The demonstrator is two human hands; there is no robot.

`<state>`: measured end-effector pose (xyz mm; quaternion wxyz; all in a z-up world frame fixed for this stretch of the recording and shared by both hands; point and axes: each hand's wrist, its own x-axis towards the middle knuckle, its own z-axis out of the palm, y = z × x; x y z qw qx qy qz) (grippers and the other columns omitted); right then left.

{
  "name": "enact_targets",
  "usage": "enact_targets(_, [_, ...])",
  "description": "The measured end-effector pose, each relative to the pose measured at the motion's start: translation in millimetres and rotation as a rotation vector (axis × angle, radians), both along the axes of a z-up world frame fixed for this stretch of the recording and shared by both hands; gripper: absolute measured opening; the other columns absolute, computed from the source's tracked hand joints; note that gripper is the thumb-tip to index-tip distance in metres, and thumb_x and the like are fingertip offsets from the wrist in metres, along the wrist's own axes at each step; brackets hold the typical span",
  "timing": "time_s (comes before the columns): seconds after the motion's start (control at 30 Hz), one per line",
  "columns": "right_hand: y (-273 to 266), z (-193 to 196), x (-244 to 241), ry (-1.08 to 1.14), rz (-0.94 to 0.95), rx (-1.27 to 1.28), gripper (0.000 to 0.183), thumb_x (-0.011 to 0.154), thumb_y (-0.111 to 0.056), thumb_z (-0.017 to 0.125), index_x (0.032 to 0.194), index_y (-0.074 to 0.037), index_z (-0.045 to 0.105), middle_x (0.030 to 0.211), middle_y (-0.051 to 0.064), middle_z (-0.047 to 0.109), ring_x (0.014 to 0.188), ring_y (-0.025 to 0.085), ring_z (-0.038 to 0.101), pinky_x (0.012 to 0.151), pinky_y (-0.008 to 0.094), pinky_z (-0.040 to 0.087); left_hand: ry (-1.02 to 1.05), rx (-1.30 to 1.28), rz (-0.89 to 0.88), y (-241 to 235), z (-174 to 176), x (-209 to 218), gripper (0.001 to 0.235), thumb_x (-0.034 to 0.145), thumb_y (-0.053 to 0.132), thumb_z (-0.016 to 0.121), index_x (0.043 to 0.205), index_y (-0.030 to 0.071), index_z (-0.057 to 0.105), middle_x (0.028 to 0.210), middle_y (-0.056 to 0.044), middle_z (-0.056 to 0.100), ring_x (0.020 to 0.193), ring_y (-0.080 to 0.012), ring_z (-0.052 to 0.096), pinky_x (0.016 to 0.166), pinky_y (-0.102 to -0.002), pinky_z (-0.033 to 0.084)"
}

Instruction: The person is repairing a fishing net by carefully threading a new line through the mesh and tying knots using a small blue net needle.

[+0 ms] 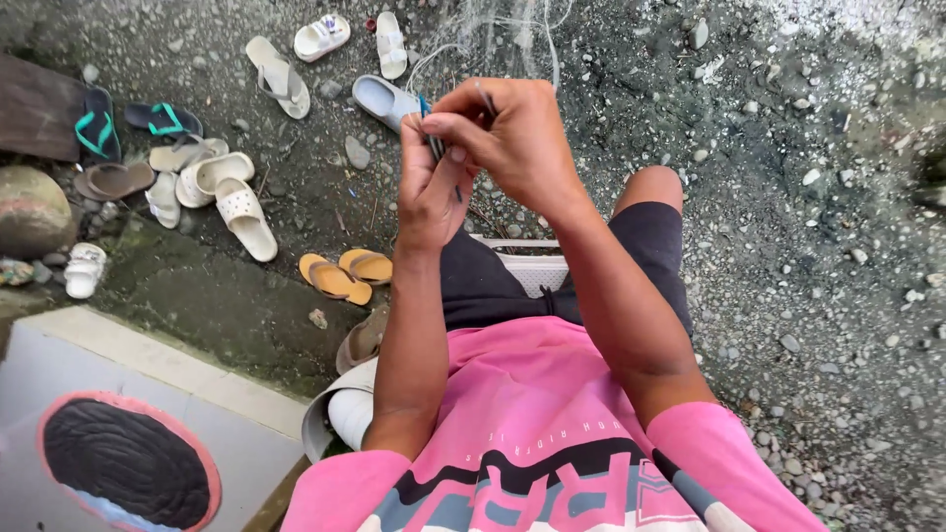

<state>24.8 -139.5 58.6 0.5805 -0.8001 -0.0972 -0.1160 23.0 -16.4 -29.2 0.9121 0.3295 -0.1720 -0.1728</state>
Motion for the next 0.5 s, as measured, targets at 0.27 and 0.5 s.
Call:
enact_targets(0.27, [-33, -40, -25, 0.064, -0.036, -0.243, 0.031, 0.099, -0.036, 0.05, 0.107, -0.008, 0.06, 0.095, 0.007, 0.057, 0.077, 0.015, 0.049, 0.059, 0.028, 0.035, -0.066, 0.052, 0.301, -7, 18, -11, 0.006, 0.102, 0.005, 0.043, 0.104, 0.011, 0.041, 0.132, -0.018, 0.043, 0.108, -0.0264, 0.06, 0.074, -0.032, 0.061])
enact_targets(0.5, [-48, -69, -49, 0.199, -0.163, -0.166, 0.024, 0.097, -0.023, 0.068, 0.085, -0.01, 0.051, 0.075, -0.001, 0.051, 0.058, 0.006, 0.038, 0.051, 0.024, 0.03, 0.009, 0.106, 0.353, 10, 20, -18, 0.004, 0.102, 0.01, 0.045, 0.101, 0.013, 0.046, 0.141, -0.016, 0.043, 0.127, -0.0262, 0.047, 0.086, -0.043, 0.059])
